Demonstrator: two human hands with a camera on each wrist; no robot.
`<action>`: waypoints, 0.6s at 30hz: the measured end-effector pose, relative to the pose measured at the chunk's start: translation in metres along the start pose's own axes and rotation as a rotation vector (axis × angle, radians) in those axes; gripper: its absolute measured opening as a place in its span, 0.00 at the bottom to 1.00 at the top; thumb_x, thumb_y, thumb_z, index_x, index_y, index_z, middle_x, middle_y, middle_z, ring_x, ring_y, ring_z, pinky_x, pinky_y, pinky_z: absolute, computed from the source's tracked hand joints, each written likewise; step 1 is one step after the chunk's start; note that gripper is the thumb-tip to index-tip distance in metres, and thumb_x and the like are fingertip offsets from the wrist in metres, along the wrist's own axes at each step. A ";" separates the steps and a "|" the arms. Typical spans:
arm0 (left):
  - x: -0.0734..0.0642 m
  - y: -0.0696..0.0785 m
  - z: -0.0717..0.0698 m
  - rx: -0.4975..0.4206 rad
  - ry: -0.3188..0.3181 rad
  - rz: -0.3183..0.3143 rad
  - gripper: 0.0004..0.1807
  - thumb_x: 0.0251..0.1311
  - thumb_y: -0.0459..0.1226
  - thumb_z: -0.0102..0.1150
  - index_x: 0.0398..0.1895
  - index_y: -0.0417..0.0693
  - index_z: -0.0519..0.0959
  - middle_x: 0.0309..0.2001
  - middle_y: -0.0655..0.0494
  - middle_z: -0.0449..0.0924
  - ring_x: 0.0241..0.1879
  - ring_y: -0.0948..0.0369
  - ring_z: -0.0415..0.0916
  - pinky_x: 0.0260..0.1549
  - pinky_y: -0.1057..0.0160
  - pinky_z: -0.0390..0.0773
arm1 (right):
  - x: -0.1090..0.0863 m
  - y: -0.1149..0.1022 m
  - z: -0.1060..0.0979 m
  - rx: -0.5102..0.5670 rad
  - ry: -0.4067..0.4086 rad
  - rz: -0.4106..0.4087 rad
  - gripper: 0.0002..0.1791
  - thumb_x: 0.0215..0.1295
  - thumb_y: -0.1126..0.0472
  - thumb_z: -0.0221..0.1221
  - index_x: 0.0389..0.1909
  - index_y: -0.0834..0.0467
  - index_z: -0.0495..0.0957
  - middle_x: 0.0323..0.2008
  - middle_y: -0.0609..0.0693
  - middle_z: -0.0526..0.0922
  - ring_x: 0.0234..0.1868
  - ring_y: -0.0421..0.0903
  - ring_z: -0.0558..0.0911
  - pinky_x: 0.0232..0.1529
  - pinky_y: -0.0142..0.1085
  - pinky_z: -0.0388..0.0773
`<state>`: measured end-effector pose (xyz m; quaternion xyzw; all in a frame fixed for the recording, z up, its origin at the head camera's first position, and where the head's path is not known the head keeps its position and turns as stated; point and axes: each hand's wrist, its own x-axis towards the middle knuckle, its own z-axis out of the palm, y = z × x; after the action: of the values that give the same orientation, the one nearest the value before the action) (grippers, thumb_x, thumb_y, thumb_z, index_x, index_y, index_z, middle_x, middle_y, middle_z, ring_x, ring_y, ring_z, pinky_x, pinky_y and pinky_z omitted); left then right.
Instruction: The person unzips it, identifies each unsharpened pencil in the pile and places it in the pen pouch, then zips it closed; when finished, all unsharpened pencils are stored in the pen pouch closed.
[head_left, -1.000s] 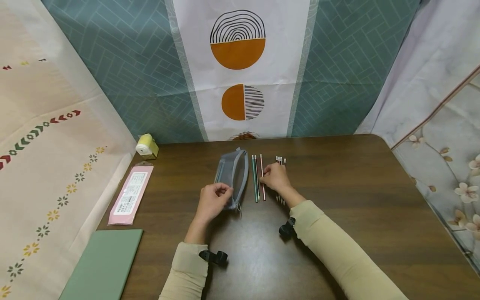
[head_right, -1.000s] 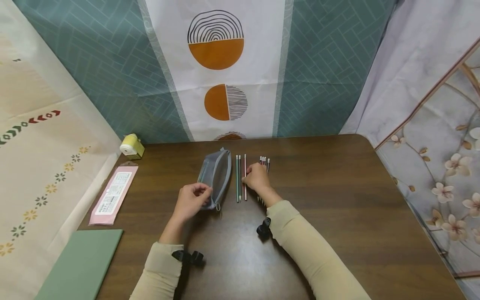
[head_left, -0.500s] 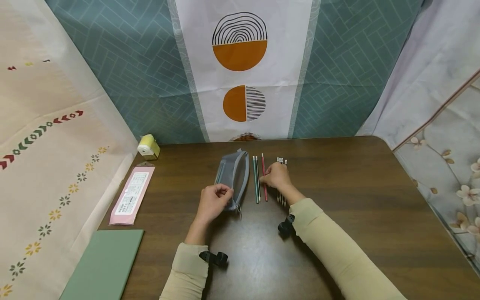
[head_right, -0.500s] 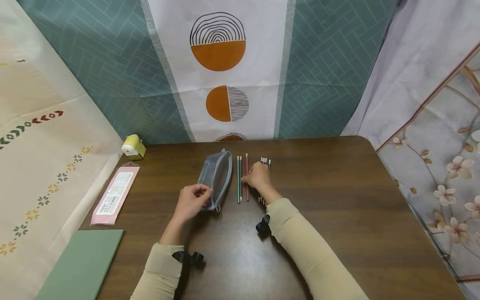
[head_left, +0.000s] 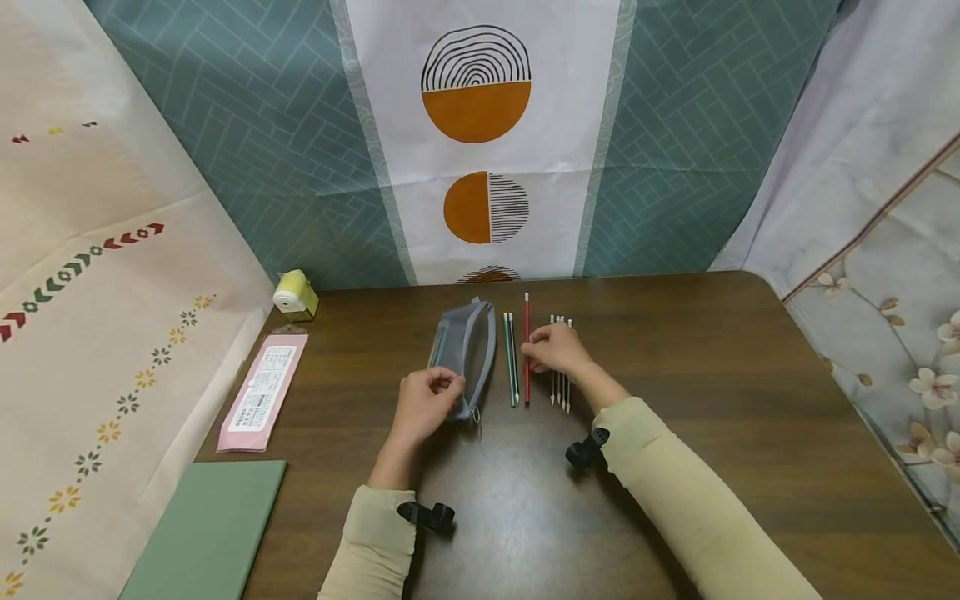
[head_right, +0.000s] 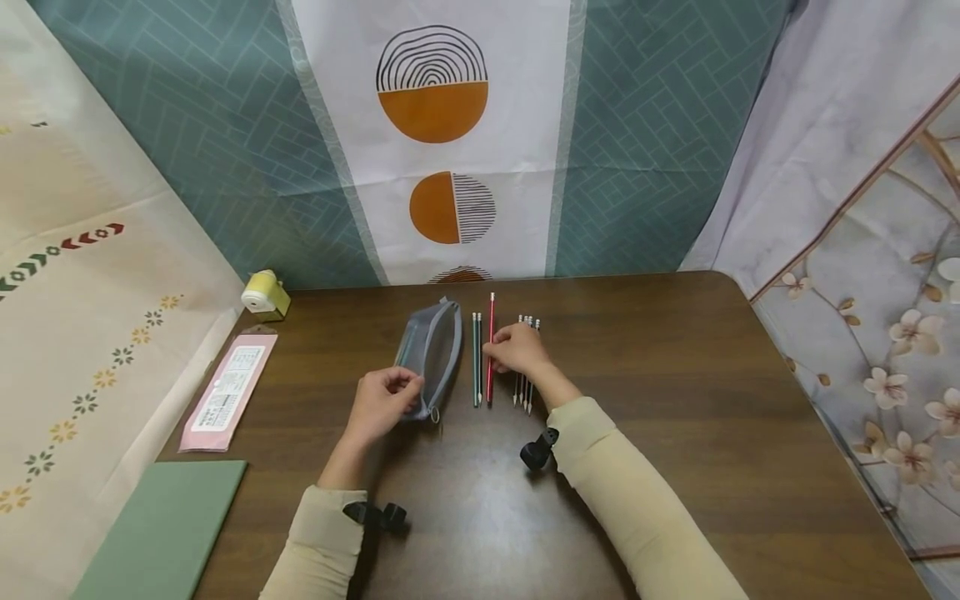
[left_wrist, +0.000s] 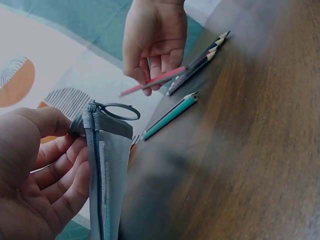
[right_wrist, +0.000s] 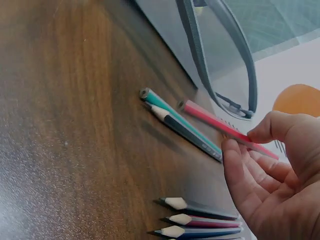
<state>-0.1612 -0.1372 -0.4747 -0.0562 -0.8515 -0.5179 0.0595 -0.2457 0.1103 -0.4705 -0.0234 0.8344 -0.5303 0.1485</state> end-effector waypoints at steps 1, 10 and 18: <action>0.000 0.001 0.000 0.000 0.002 0.004 0.05 0.62 0.32 0.65 0.30 0.38 0.86 0.20 0.54 0.81 0.18 0.65 0.76 0.18 0.67 0.74 | -0.001 -0.001 -0.001 0.029 -0.012 0.004 0.15 0.71 0.65 0.59 0.50 0.73 0.79 0.36 0.61 0.86 0.28 0.45 0.86 0.34 0.38 0.85; 0.001 0.005 -0.003 -0.004 0.023 0.005 0.05 0.61 0.31 0.66 0.29 0.37 0.85 0.21 0.52 0.81 0.18 0.64 0.76 0.18 0.67 0.75 | -0.005 -0.005 0.002 0.271 -0.107 0.019 0.16 0.72 0.69 0.55 0.54 0.77 0.75 0.39 0.62 0.84 0.27 0.41 0.84 0.32 0.34 0.84; 0.002 0.005 -0.002 -0.001 0.026 0.016 0.05 0.61 0.31 0.66 0.29 0.37 0.85 0.21 0.53 0.82 0.18 0.66 0.76 0.18 0.68 0.75 | -0.007 -0.007 0.015 0.367 -0.172 0.028 0.18 0.70 0.69 0.56 0.56 0.78 0.73 0.44 0.70 0.83 0.26 0.41 0.84 0.31 0.33 0.84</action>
<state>-0.1624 -0.1363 -0.4695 -0.0561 -0.8498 -0.5187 0.0746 -0.2362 0.0956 -0.4690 -0.0294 0.7081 -0.6675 0.2285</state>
